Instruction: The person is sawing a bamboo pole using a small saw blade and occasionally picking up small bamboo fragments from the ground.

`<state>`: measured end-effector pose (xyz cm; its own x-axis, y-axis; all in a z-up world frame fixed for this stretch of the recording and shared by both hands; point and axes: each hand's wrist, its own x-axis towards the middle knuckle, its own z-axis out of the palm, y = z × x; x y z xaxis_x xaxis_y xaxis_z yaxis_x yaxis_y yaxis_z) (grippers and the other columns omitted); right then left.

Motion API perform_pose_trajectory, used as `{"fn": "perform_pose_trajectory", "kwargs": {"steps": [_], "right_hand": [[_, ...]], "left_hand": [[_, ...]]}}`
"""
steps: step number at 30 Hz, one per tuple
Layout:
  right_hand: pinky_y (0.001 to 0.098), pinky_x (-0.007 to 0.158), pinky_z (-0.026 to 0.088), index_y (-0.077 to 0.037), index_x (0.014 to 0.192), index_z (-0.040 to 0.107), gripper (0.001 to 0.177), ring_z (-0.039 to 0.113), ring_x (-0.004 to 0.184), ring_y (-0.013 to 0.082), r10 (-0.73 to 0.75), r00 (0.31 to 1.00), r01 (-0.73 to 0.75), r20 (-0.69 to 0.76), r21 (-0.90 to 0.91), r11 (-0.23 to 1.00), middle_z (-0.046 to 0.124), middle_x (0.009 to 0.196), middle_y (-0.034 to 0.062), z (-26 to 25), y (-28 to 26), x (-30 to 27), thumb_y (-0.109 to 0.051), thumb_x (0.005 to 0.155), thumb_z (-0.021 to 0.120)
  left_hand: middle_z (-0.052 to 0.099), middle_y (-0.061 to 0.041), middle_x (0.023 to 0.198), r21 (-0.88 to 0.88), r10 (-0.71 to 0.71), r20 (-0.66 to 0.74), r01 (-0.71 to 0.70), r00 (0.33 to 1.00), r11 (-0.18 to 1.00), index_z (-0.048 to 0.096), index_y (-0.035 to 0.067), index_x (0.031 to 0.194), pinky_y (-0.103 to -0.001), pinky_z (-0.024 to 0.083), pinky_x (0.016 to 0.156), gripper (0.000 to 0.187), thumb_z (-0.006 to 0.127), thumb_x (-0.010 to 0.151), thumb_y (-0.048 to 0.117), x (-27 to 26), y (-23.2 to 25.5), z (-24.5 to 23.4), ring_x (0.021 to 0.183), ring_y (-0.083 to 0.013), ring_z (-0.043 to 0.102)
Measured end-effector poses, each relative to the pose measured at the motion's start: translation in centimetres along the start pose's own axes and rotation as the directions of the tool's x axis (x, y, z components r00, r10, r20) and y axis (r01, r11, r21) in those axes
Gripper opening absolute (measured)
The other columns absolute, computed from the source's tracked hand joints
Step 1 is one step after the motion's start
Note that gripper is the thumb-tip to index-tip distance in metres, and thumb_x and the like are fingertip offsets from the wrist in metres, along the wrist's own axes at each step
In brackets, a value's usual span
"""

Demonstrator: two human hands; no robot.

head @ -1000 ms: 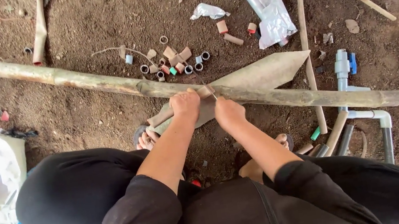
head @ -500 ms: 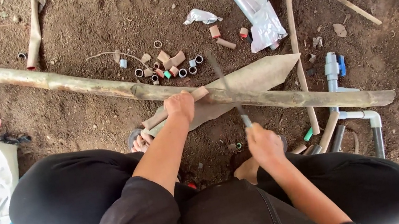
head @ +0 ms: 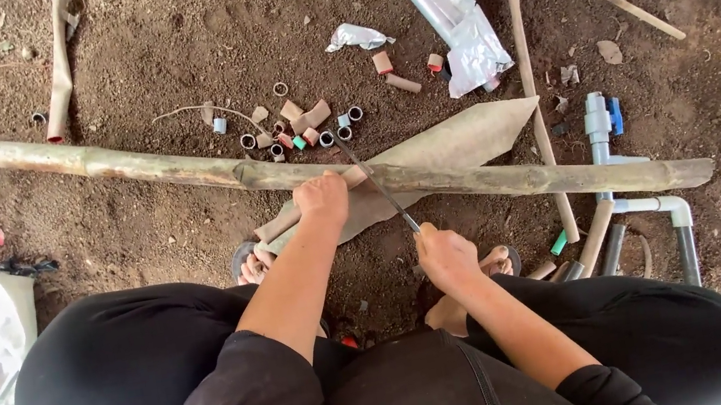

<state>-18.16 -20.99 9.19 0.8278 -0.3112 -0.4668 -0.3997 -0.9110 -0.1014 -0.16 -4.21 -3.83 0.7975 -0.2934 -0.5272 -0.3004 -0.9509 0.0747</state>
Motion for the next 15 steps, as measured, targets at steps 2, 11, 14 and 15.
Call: {"fn": "perform_pose_trajectory", "kwargs": {"steps": [2,11,14,15], "right_hand": [[0.0465,0.077,0.065,-0.019,0.098,0.063,0.034,0.082,0.083,0.0286,-0.007,1.000,0.007,0.010,-0.029,1.000,0.077,0.076,0.0067,-0.4,-0.2,-0.1,-0.045,0.111,0.045],[0.0559,0.087,0.063,-0.010,0.105,0.064,0.036,0.081,0.092,0.0374,0.025,0.982,-0.022,0.186,-0.021,1.000,0.078,0.085,0.0160,-2.8,-1.9,0.3,-0.035,0.113,0.039],[0.0582,0.086,0.063,-0.011,0.108,0.066,0.037,0.081,0.095,0.0376,-0.041,0.979,0.044,0.201,-0.007,0.999,0.077,0.087,0.0176,-2.7,-3.5,2.5,-0.033,0.113,0.037],[0.0605,0.083,0.062,-0.009,0.107,0.066,0.037,0.080,0.093,0.0393,-0.079,0.980,0.081,0.182,-0.003,0.997,0.076,0.087,0.0172,-2.3,-4.1,3.9,-0.032,0.113,0.038]], "left_hand": [[0.073,-0.015,0.099,-0.007,-0.007,-0.002,0.007,1.000,1.000,0.066,0.002,0.112,-0.067,0.048,0.068,0.024,0.044,0.102,0.006,-0.2,0.0,-0.1,0.094,-0.0465,0.073],[0.071,-0.014,0.094,-0.032,-0.021,-0.112,0.017,0.994,0.999,0.066,0.002,0.106,-0.067,0.045,0.060,0.025,0.042,0.100,0.003,-0.2,0.3,0.7,0.089,-0.0469,0.072],[0.069,-0.016,0.087,-0.020,0.009,-0.138,-0.011,0.990,1.000,0.066,0.002,0.102,-0.065,0.044,0.063,0.022,0.044,0.099,0.003,-0.5,0.3,0.7,0.085,-0.0473,0.071],[0.070,-0.015,0.090,-0.033,-0.007,-0.137,0.003,0.991,0.999,0.066,0.002,0.103,-0.066,0.044,0.063,0.024,0.042,0.099,0.002,-0.5,0.4,0.8,0.086,-0.0471,0.071]]}}
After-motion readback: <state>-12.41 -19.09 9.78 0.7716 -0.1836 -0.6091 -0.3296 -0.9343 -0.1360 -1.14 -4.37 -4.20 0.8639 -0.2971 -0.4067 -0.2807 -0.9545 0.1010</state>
